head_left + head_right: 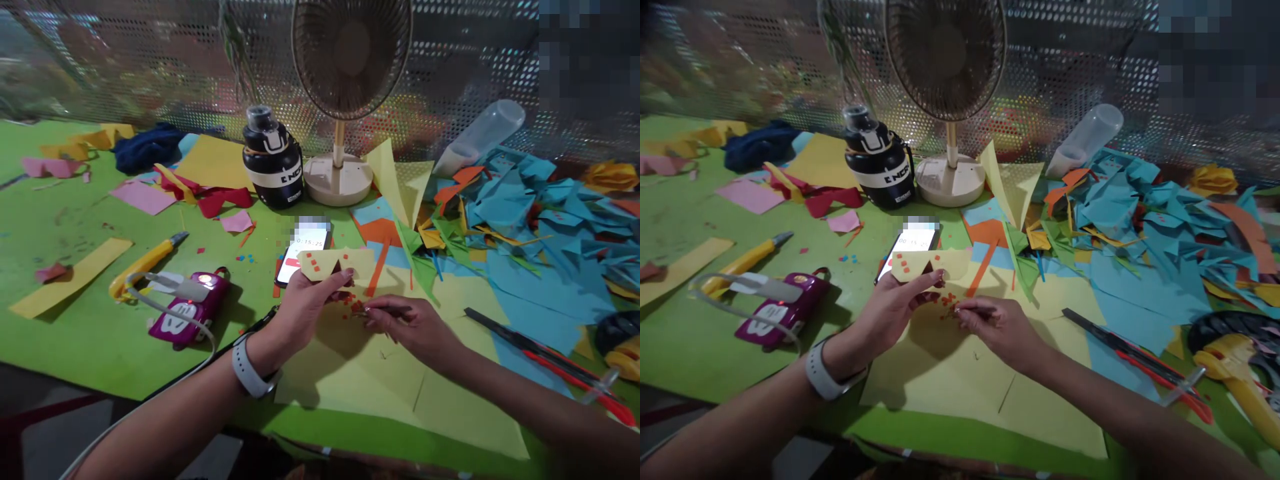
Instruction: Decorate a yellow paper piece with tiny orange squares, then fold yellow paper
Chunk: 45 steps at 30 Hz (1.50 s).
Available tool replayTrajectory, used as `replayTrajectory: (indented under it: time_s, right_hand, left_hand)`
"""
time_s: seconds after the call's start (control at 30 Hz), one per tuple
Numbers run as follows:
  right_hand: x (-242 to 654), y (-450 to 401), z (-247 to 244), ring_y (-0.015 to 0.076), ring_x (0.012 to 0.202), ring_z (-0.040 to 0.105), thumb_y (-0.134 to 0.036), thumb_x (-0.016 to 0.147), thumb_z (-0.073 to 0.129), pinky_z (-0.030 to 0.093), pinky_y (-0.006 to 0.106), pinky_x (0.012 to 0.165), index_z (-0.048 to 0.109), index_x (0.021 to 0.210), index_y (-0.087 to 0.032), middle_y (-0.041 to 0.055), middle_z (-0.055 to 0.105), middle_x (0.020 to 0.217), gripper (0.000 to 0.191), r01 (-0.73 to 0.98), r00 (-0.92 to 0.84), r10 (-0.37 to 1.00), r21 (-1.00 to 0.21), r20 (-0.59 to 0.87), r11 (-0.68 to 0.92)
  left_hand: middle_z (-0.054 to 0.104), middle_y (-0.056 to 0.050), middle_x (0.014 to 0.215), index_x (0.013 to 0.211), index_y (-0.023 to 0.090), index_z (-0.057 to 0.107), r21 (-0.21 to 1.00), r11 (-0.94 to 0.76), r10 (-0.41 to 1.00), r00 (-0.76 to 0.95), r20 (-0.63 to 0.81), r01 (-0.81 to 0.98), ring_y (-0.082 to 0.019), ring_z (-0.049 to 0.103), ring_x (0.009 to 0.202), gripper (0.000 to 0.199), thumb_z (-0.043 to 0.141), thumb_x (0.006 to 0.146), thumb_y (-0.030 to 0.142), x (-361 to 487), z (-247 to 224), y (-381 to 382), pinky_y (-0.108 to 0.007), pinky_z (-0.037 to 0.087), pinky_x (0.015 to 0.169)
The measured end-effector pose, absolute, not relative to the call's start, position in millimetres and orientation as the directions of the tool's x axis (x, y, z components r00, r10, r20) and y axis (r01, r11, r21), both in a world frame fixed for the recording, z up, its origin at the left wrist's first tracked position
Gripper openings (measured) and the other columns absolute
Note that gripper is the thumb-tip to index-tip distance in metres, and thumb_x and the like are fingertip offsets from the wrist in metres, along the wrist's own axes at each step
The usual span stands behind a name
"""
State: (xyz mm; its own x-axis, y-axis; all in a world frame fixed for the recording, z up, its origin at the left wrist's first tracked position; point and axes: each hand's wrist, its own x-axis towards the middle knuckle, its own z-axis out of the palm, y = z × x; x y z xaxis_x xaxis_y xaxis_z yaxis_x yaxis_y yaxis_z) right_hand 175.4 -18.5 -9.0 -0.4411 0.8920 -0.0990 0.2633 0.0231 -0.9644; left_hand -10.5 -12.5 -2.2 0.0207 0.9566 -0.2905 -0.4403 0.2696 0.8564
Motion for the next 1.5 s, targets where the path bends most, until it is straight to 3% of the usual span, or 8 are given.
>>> replayTrajectory:
  time_s: [0.2,0.47,1.5]
  right_hand:
    - [174,-17,-24,0.0151,0.075,0.069,-0.024,0.084,0.060,0.059,0.026,0.065,0.072,0.095,-0.020,0.0049,0.074,0.089,0.016,0.273,-0.481,0.872,-0.930,0.088,0.245]
    - [176,-17,-26,0.0148,0.074,0.068,-0.021,0.088,0.058,0.056,0.026,0.064,0.070,0.100,-0.018,0.0058,0.073,0.087,0.018,0.313,-0.576,0.790,-0.836,0.210,0.451]
    - [178,-23,-18,0.0160,0.072,0.070,-0.023,0.088,0.057,0.060,0.029,0.063,0.071,0.101,-0.022,0.0049,0.075,0.086,0.019,0.323,-0.537,0.815,-0.840,0.218,0.437]
  left_hand:
    - [0.071,-0.001,0.084,0.083,0.020,0.070,0.858,0.284,0.954,0.038,-0.297,-0.427,-0.012,0.063,0.074,0.014,0.075,0.071,0.024,-9,-1,-13,-0.023,0.048,0.065]
    - [0.071,-0.001,0.086,0.084,0.020,0.070,0.853,0.288,0.954,0.060,-0.292,-0.435,-0.010,0.062,0.072,0.012,0.074,0.073,0.024,-9,-4,-14,-0.022,0.047,0.065]
    - [0.072,-0.002,0.088,0.084,0.020,0.070,0.852,0.318,0.944,0.050,-0.327,-0.416,-0.012,0.064,0.072,0.015,0.075,0.072,0.024,-8,-4,-14,-0.022,0.049,0.065]
